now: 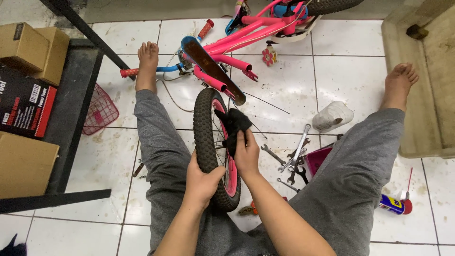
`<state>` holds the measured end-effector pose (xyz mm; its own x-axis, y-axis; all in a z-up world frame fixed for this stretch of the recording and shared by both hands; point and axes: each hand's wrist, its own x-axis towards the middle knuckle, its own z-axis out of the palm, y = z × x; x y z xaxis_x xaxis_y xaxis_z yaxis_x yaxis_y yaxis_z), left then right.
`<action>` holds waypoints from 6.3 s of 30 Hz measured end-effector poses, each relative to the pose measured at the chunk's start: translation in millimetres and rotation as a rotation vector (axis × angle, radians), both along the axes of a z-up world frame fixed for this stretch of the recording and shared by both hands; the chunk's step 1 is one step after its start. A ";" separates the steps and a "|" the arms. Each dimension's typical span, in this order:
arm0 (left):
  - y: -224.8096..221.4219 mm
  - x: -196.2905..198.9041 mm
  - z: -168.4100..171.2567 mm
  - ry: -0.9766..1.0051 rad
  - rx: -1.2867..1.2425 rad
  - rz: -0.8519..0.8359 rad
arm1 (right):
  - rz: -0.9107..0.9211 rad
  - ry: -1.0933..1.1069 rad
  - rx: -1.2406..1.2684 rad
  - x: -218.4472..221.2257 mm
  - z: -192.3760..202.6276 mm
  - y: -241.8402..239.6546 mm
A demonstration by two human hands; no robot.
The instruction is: Wiping down a pink bicycle frame and wheels with a black cloth while sitting on the floor.
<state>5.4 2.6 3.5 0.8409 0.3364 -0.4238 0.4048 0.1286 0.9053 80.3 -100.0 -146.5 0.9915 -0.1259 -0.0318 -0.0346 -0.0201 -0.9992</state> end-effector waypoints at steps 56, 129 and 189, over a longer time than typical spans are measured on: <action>-1.9 16.5 14.4 -0.039 0.034 -0.004 | 1.031 0.178 -0.846 -3.7 -134.3 -65.0; 12.0 -1.6 16.9 0.089 0.205 0.101 | -0.054 0.283 0.882 17.1 20.2 -8.8; -1.7 5.1 2.0 0.074 0.230 0.070 | 0.377 0.165 -0.249 81.7 -35.4 4.4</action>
<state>10.6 0.9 5.5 0.7820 0.4871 -0.3888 0.4683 -0.0476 0.8823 161.9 -95.6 -181.9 0.9540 0.2173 -0.2066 -0.1361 -0.3000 -0.9442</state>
